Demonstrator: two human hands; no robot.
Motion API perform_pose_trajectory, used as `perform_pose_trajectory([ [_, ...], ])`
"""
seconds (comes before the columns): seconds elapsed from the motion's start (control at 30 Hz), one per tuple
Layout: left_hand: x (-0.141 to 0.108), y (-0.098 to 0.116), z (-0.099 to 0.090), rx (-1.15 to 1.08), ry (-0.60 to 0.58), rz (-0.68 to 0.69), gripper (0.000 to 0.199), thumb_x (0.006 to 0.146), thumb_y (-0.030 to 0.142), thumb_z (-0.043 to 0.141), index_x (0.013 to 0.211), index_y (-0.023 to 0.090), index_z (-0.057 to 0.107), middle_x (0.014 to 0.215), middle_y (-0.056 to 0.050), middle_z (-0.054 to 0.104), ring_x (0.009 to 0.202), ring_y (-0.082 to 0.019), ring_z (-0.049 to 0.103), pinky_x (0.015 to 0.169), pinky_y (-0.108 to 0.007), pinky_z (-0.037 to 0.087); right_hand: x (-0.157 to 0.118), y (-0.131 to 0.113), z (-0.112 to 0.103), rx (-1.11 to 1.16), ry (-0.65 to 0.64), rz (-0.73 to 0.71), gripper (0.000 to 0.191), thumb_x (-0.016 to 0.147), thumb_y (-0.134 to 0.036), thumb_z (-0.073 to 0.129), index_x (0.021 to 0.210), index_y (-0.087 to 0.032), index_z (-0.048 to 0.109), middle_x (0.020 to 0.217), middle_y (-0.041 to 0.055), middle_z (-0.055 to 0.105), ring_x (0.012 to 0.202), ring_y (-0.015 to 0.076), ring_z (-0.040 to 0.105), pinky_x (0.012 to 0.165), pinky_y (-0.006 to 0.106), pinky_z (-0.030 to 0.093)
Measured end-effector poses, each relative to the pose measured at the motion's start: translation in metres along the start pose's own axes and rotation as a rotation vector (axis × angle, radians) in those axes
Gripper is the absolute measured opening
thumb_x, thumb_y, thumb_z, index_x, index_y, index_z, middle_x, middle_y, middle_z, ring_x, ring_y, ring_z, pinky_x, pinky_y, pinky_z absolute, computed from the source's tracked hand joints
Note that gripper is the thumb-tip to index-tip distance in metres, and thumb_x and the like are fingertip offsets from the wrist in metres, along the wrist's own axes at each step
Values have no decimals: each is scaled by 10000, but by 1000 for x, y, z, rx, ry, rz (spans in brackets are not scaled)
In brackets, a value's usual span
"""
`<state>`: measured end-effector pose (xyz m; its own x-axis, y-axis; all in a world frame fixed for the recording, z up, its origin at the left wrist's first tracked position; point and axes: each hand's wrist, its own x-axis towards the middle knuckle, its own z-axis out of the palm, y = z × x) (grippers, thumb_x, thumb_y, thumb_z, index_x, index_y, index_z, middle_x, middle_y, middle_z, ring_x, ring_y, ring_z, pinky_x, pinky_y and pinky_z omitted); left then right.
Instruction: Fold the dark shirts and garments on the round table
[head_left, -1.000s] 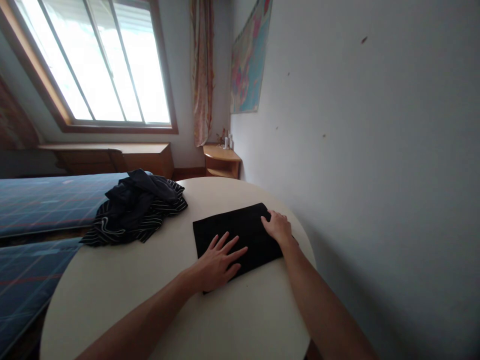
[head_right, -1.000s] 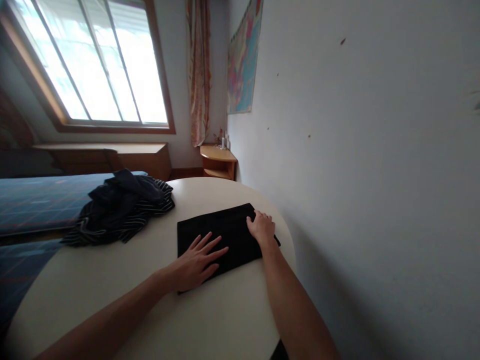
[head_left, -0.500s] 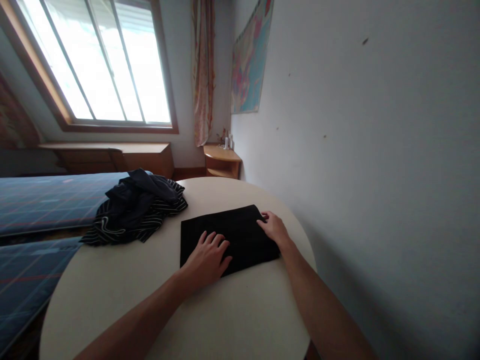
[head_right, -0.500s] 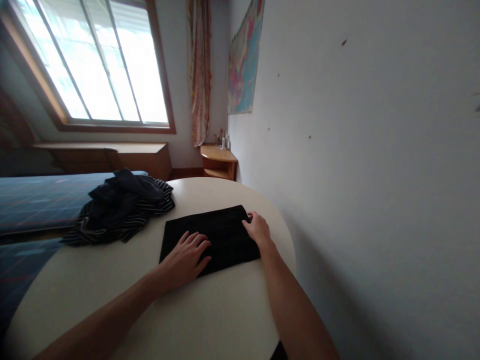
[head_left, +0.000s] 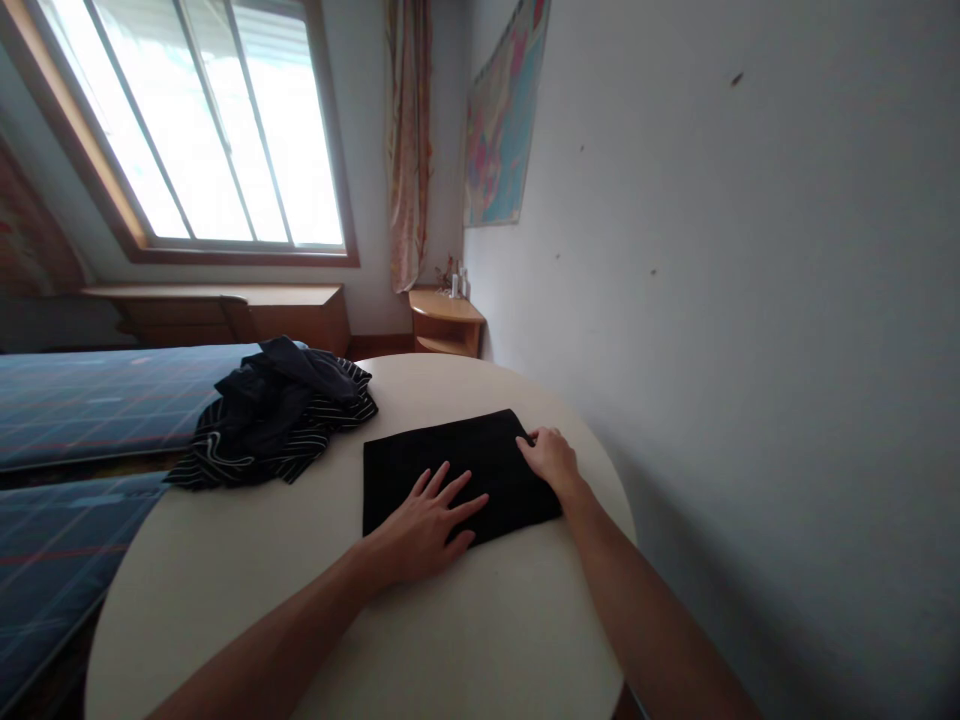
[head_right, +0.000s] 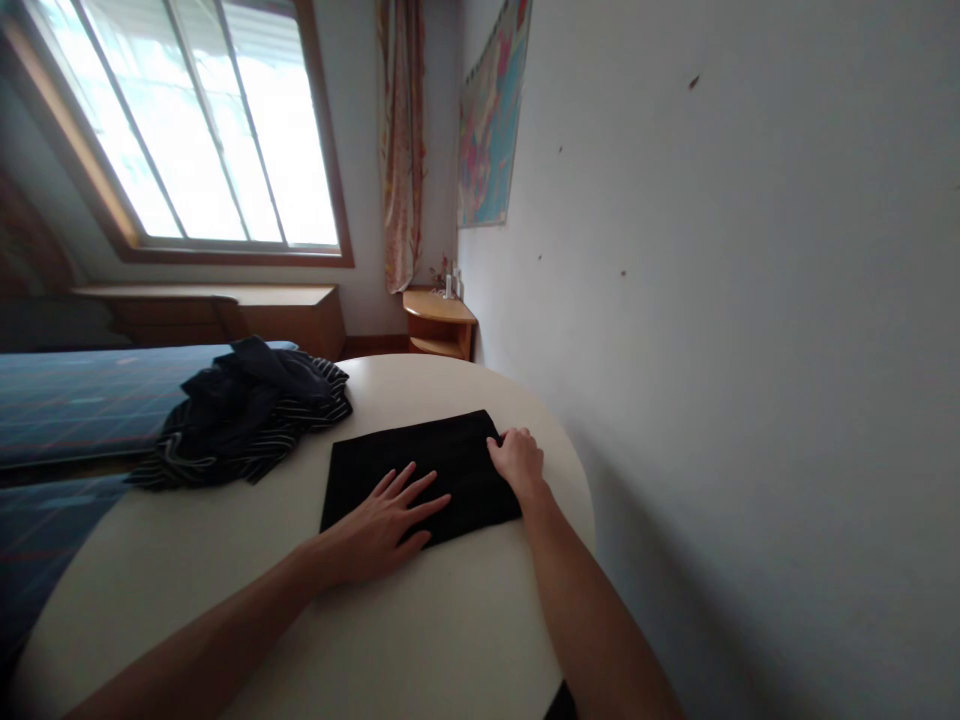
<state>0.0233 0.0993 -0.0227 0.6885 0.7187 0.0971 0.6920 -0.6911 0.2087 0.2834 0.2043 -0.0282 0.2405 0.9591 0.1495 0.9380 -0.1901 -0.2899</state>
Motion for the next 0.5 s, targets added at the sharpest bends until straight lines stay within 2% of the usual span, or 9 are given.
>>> perform_pose_trajectory([
  [0.27, 1, 0, -2, -14, -35, 17, 544, 995, 468, 397, 1521, 419, 268, 1629, 11, 195, 1489, -379, 40, 1168, -636, 132, 2, 1, 1, 76, -9, 4, 391, 905, -435, 533, 1155, -161, 656, 1084, 132, 720, 1041, 259, 666, 883, 329, 481],
  [0.5, 1, 0, -4, -30, -52, 35, 551, 986, 459, 431, 1515, 417, 285, 1642, 4, 125, 1489, -371, 13, 1173, -625, 112, -2, -1, -7, 60, -68, 45, 488, 922, -531, 469, 1178, -170, 674, 1093, 159, 722, 1084, 285, 659, 901, 354, 476],
])
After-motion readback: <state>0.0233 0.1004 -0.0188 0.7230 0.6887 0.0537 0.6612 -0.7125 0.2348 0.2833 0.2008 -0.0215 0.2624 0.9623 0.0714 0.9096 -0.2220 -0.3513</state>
